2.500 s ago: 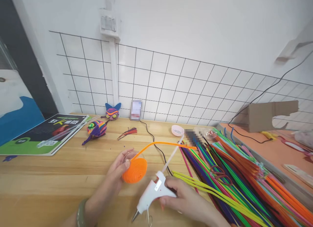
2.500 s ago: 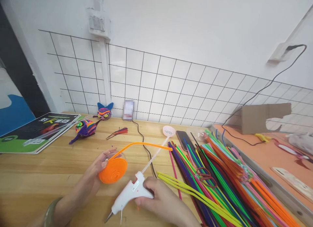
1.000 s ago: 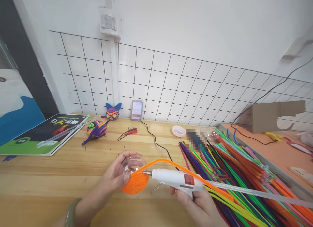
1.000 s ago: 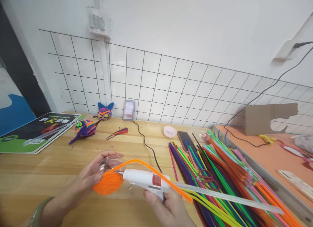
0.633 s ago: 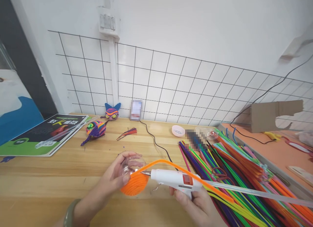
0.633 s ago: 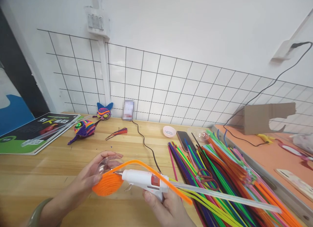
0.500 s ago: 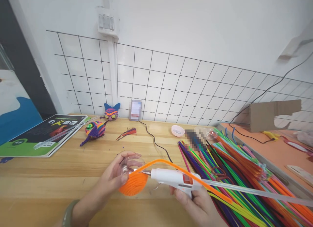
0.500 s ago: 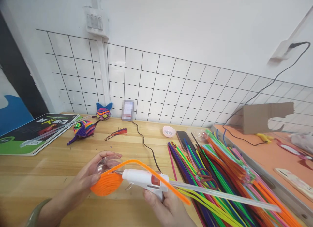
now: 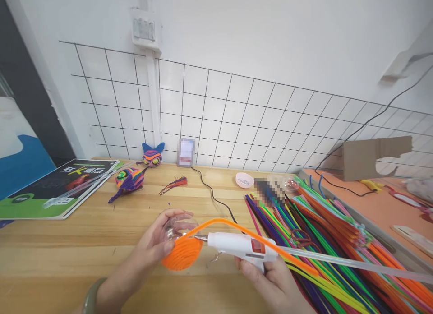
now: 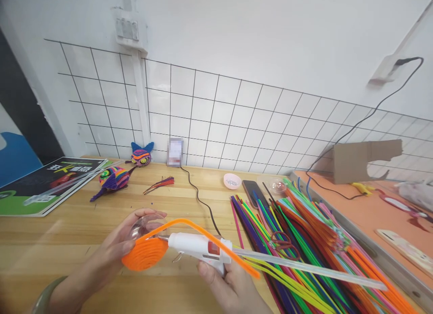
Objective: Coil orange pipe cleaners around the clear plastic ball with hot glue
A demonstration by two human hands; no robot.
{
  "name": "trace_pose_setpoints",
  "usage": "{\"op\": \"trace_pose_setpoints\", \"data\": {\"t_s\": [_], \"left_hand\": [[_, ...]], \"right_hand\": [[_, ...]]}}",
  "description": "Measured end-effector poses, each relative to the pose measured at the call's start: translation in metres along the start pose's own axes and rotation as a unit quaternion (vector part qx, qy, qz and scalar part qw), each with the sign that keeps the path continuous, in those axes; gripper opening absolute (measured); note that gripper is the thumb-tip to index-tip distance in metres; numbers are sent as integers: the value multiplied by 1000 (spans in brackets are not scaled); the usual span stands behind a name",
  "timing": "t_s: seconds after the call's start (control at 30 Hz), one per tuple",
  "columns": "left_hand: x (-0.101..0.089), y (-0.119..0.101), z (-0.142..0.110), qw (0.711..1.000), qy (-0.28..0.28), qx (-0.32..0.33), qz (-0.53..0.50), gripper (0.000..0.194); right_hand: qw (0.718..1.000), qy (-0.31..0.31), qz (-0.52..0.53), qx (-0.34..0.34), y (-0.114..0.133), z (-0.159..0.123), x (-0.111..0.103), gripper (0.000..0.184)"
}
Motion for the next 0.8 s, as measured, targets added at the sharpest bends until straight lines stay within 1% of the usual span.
{"op": "trace_pose_setpoints", "data": {"t_s": [0.1, 0.23, 0.4, 0.5, 0.63, 0.7, 0.8], "left_hand": [[-1, 0, 0, 1000, -3, 1, 11, 52], [2, -1, -1, 1000, -4, -18, 23, 54], [2, -2, -3, 999, -16, -31, 13, 54], [0, -1, -3, 999, -20, -26, 15, 55], [-2, -1, -2, 999, -23, -18, 17, 53], [-2, -1, -3, 999, -31, -20, 15, 52], [-1, -1, -3, 999, -28, -25, 7, 55]], "right_hand": [[1000, 2, 3, 6, -3, -1, 1, 24], [1000, 6, 3, 30, -9, -2, 1, 24], [1000, 12, -1, 17, -6, -3, 1, 27], [999, 27, -6, 20, -7, -2, 4, 29], [998, 55, 3, 29, -9, -2, 9, 37], [998, 44, 9, 37, -11, -2, 7, 38], [999, 10, -3, 48, -14, -3, 0, 39]]}}
Point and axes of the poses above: each hand's wrist, its own z-axis towards the middle knuckle, its own x-axis out of the palm, y = z × x, the point moved 10 cm from there along z, towards the middle knuckle, and after that the axes turned 10 degrees about x, right-handed, at the moved point
